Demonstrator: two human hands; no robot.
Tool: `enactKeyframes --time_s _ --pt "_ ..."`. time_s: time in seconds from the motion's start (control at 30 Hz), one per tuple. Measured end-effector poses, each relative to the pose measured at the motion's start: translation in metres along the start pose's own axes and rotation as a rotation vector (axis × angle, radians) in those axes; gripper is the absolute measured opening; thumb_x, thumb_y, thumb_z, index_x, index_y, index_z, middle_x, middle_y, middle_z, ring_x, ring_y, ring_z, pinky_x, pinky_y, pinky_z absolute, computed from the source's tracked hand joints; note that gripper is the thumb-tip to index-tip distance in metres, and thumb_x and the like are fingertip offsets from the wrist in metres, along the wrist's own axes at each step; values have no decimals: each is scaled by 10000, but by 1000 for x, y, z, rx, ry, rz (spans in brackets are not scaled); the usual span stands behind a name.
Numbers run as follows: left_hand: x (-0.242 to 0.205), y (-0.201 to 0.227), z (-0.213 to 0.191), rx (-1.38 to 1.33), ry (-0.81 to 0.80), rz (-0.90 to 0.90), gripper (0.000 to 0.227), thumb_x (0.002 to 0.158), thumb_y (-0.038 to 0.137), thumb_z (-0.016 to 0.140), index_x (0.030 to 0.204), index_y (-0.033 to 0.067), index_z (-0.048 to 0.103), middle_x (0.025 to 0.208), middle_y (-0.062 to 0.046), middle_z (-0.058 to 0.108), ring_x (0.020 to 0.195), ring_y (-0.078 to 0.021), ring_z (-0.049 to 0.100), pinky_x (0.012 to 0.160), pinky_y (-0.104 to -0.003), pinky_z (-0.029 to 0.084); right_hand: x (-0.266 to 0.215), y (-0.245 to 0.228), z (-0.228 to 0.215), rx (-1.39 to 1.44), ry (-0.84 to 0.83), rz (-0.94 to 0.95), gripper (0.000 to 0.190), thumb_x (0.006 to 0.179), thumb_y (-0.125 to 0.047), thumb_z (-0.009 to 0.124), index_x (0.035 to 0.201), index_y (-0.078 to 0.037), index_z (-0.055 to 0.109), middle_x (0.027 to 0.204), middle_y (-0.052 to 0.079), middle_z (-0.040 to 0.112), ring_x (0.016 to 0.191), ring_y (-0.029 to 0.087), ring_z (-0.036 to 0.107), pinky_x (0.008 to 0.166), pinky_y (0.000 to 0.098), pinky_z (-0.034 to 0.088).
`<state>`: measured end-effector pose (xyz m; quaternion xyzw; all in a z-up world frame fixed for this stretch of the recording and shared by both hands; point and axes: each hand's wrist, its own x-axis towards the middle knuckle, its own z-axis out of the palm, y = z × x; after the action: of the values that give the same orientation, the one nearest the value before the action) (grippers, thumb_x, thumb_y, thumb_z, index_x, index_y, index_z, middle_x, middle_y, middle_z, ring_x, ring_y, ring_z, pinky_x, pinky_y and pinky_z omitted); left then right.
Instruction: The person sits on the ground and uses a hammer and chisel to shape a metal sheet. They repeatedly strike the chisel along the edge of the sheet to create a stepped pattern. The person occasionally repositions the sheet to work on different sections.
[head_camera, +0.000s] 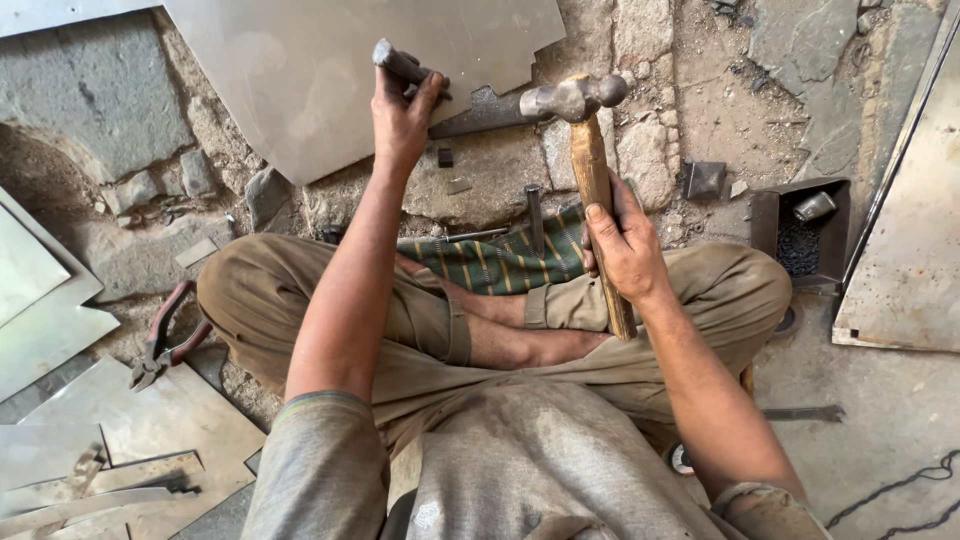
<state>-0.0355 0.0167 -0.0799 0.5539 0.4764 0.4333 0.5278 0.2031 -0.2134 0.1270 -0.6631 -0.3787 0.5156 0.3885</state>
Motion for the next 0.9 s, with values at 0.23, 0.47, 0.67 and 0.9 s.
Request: enactKeyframes --time_s 0.23,0.47,0.67,0.9 --pt "-3 11 0 60 -32 34 433 1026 224 746 1315 7 506 1089 -159 766 996 -242 794 860 -368 695 0 -7 4 -42 11 -30 624 1087 -365 531 1610 -72 362 787 10 598 590 86 576 502 242 484" --pt "4 4 -5 -36 -89 39 416 1049 193 709 1340 4 478 1135 -173 743 1048 -248 778 894 -370 676 13 -17 12 -30 -39 -98 657 1097 -387 520 1634 -69 317 792 12 617 604 79 599 516 233 505" --pt "0 22 -2 145 -146 71 347 1036 207 708 1283 57 515 1067 -125 779 964 -253 797 853 -375 672 11 -13 9 -148 -74 -217 665 1112 -433 465 1636 -56 304 805 28 626 589 96 624 500 254 559" --pt "-3 39 -4 395 -312 249 303 1059 234 724 1182 85 491 1022 -127 778 879 -280 780 804 -409 651 40 -28 41 -440 51 -641 594 1182 -441 412 1628 -72 279 946 90 710 601 116 663 554 282 631"
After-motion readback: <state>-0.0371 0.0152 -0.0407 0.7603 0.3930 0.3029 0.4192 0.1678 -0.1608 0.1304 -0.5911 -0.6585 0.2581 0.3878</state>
